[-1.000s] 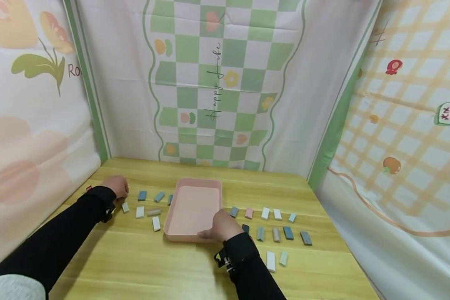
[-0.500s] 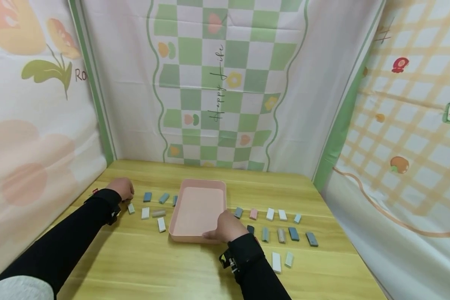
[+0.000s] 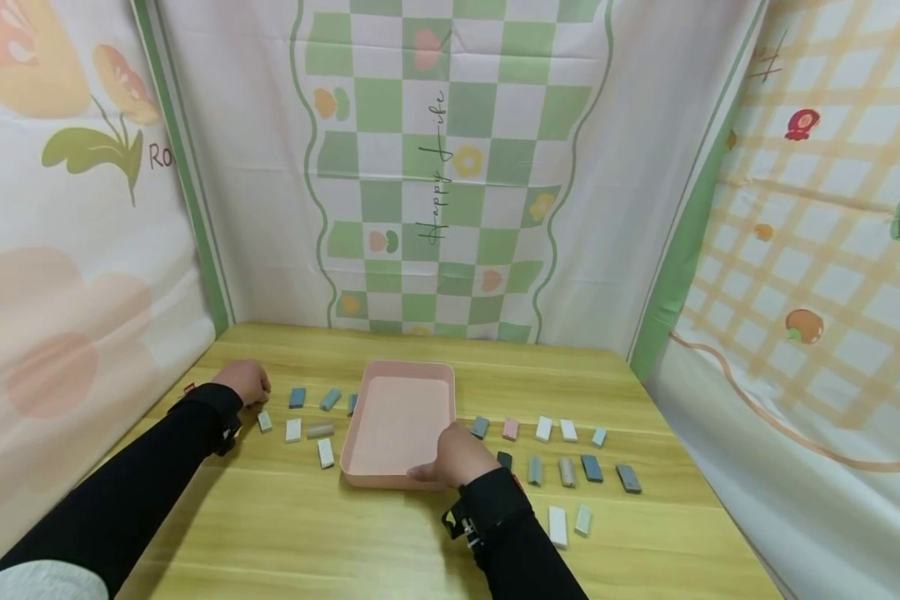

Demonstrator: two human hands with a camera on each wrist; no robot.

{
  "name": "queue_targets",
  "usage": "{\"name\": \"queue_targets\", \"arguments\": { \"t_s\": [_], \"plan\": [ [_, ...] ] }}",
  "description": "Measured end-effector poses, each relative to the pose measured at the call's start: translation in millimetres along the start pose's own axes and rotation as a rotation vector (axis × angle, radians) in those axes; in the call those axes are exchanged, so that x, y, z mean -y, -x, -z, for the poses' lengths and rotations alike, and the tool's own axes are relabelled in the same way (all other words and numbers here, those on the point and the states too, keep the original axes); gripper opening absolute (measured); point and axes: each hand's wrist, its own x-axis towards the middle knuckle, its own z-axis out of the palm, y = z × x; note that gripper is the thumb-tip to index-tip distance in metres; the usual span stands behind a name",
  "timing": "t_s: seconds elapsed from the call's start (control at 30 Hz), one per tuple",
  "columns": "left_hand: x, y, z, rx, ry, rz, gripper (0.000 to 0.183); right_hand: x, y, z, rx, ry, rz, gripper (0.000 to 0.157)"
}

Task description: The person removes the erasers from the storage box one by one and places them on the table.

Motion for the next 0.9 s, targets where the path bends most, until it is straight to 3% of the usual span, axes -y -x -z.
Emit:
{"name": "queue_targets", "arguments": {
  "t_s": [0.3,0.9],
  "plan": [
    [1.2,-2.3,-2.5,0.0,-0.039,0.006,0.01,-2.8,1.4,-2.9,-0.002,-0.016,-0.008,0.053],
    [7.2,-3.6,-2.4,0.028,-0.064,0.017,0.012,-0.4,-3.2,-5.5,0.004,-0.022,-0.012,0.065]
  ]
}}
